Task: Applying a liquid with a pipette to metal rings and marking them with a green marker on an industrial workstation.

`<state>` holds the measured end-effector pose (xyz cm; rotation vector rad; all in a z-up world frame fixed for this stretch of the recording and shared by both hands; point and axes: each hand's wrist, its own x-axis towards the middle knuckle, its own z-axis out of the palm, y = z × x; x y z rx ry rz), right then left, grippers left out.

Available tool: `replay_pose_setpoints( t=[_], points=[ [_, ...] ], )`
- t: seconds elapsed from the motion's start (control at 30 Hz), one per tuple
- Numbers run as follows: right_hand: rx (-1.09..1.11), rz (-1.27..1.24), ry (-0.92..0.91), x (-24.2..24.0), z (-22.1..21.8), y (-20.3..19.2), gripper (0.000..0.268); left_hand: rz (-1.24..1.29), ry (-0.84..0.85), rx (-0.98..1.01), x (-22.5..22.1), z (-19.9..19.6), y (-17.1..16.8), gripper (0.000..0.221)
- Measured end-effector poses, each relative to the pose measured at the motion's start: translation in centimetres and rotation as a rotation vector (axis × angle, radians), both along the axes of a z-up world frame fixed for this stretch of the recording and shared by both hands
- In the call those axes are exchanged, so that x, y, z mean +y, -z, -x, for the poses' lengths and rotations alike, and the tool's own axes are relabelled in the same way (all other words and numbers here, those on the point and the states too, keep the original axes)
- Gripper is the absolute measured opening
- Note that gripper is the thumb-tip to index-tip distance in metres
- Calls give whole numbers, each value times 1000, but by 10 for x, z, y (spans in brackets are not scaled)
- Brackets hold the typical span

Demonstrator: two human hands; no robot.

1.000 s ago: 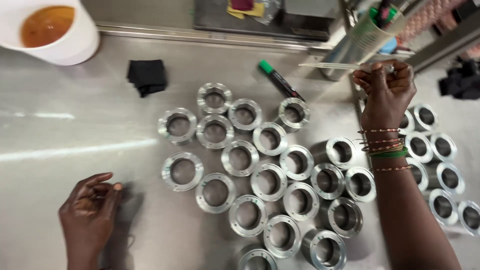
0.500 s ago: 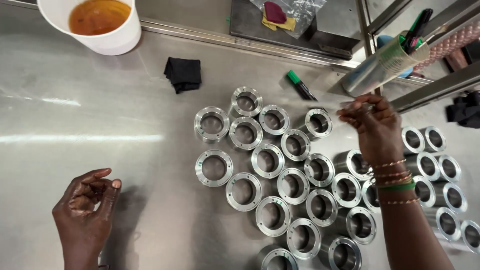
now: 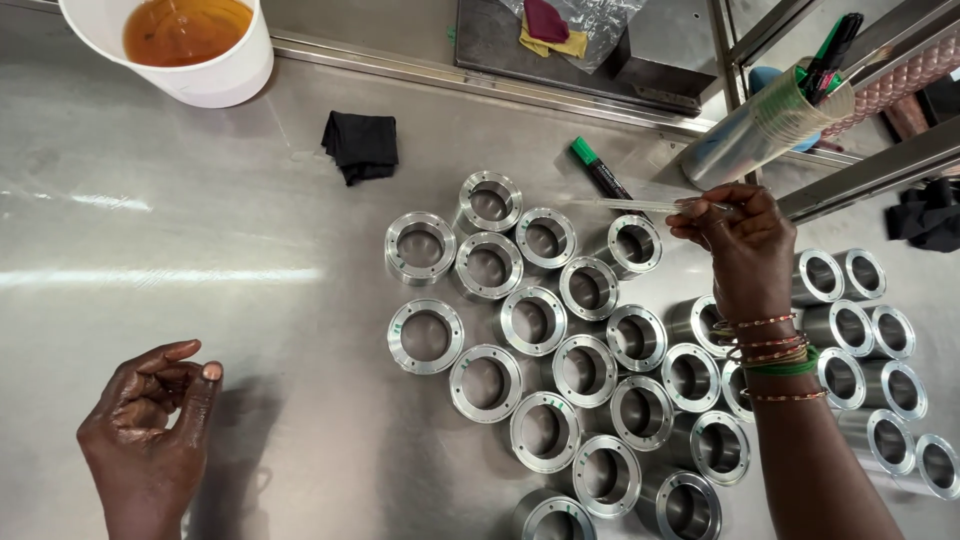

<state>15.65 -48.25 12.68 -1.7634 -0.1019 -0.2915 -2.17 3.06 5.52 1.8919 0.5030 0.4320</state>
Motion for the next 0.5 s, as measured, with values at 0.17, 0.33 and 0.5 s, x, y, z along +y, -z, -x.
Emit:
replay_pose_setpoints(
  t=[0.17, 0.33, 0.5],
  points=[
    [50, 91, 6, 5, 0, -1, 14, 11, 12, 0, 1, -1, 2, 29],
    [20, 115, -20, 3, -2, -6, 14, 1, 5, -15, -1, 0, -1, 29],
    [-83, 14, -29, 3, -30, -21, 13, 12, -12, 21, -8, -4, -10, 27]
  ],
)
